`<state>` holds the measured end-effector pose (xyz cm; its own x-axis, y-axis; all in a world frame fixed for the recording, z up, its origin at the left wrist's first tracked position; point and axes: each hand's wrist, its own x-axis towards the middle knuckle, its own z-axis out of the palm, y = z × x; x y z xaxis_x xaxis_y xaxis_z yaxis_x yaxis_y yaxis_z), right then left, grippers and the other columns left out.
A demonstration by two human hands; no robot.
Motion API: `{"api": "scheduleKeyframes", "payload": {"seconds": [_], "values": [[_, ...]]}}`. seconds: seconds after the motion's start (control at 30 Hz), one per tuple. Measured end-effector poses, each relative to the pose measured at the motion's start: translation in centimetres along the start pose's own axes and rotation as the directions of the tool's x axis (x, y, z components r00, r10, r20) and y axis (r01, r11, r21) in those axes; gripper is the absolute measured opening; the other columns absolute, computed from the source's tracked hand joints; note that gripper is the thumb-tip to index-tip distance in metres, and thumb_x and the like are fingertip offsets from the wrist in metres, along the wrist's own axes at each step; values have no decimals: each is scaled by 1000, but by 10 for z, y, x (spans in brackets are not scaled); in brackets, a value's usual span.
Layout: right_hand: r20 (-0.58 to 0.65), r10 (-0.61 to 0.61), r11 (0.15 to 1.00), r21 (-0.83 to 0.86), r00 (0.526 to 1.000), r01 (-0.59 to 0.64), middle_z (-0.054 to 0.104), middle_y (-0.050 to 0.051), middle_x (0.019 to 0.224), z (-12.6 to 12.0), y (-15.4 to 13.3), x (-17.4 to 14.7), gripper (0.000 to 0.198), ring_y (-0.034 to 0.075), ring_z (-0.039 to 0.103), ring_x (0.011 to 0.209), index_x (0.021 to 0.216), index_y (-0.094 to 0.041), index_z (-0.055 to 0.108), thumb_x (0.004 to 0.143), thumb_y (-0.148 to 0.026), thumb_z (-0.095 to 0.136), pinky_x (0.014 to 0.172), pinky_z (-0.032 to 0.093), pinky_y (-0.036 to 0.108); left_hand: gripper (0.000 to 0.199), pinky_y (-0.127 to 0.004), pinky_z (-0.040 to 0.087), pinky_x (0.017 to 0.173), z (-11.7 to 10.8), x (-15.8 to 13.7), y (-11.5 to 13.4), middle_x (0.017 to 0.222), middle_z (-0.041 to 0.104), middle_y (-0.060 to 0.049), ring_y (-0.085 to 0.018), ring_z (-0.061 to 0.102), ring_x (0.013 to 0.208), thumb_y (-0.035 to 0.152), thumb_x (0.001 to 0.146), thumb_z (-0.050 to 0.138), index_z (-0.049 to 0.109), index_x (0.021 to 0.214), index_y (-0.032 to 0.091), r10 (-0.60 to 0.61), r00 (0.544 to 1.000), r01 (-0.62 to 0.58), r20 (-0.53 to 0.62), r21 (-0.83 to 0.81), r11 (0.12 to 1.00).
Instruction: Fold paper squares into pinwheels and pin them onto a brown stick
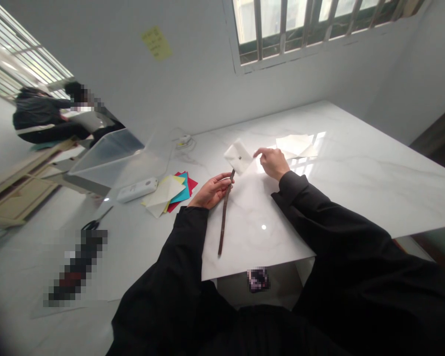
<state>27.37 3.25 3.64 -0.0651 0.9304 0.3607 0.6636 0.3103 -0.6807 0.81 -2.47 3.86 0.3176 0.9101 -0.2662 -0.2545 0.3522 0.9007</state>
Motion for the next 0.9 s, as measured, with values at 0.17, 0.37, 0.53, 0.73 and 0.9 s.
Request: {"api": "scheduleKeyframes", "payload": {"seconds": [0.17,0.37,0.53,0.73,0.9], "values": [[26,80,984,-162,996,-75,77,8,80,4,4,1,31,22,67,78,73,-20,80,79,-10,51,79,48,32,38,-23,50,82,0,-1,1,98,77,-6,-9,66,79,16,80,88,73,115,14,-1,1000,1,-7,-10,1000],[-44,72,988,-135,996,-77,79,11,89,4,0,-1,42,27,69,84,103,-20,83,83,-10,48,83,50,36,42,-23,50,79,0,1,0,95,77,-5,-9,66,78,17,75,91,73,113,14,1,1000,-1,-9,-24,1000],[10,81,997,2,997,-81,77,9,81,6,-4,-4,59,28,68,81,134,-17,75,81,-9,51,89,52,39,48,-23,50,79,0,3,-1,93,76,-4,-9,66,77,21,71,94,73,113,15,29,1000,-29,-11,-31,999],[164,81,997,-12,983,-80,71,4,68,8,-13,-6,36,21,62,70,78,-19,83,75,-8,49,78,47,31,47,-23,50,80,0,4,-2,94,76,-4,-9,66,77,21,72,94,73,114,15,49,998,-50,-32,-42,998],[142,75,997,-2,987,-75,67,3,62,8,-13,-7,35,18,57,64,74,-18,81,76,-7,48,71,43,30,46,-23,51,80,1,5,-2,94,76,-4,-9,66,77,20,73,93,72,114,15,47,998,-49,-36,-56,997]]}}
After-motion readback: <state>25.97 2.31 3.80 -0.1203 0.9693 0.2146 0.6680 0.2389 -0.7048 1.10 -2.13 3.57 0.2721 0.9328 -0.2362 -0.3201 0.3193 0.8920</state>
